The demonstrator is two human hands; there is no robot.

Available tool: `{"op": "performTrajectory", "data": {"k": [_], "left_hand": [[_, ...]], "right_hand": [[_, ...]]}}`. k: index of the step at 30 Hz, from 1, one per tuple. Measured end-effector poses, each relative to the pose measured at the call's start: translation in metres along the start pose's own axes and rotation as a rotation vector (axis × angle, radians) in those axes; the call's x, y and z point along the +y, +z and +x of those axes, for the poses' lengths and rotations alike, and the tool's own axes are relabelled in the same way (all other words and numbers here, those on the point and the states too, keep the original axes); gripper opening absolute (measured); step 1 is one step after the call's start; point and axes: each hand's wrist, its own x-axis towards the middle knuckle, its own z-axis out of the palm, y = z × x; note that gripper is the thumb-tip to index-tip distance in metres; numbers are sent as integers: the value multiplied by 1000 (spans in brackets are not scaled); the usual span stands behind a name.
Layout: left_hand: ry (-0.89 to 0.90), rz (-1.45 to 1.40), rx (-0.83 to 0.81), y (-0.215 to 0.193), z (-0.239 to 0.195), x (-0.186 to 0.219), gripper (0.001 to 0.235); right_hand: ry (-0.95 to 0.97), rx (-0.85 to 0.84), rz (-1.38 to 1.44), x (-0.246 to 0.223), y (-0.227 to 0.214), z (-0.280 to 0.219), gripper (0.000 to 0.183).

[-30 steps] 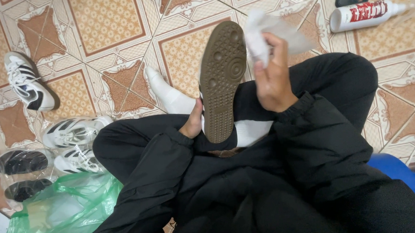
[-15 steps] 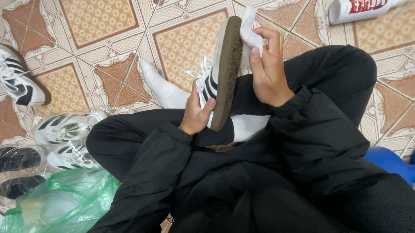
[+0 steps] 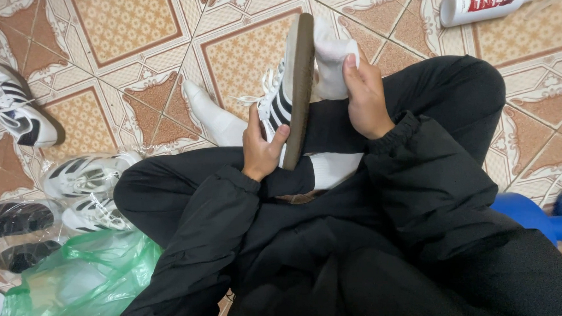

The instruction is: The person sits cross-legged on a tiled floor and wipes the soles and uppers of two sneakers with a white cloth. They first clean a white sneaker with black stripes, then a dark gray sneaker, handling each shoe one at a time.

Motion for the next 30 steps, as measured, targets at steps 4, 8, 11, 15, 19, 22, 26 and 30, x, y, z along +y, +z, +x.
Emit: {"op": "performTrajectory", "data": {"k": [4, 8, 11, 15, 19, 22, 26, 30], "left_hand": [[13, -144, -2, 2, 2, -3, 71], [-16, -151, 2, 3, 0, -13, 78], [12, -111, 24, 3, -1, -12, 76], [76, 22, 101, 2, -2, -9, 76], [57, 150, 156, 2, -6, -6, 80], [8, 114, 132, -7, -2, 0, 72], [31, 203, 181, -8, 0, 15, 74], [111, 294, 278, -3, -1, 2, 85]], "right_hand": [[-35, -56, -74, -4, 5, -5, 52], [-100, -136, -195, -10, 13, -9, 51], [-256, -141, -390, -17, 15, -10, 58], [-232, -129, -326, -14, 13, -9, 54], [20, -167, -30, -9, 10, -11, 51], [133, -155, 416, 37, 8, -13, 49], [196, -250, 602, -5, 4, -1, 52], [506, -332, 1021, -10, -4, 2, 56]]}}
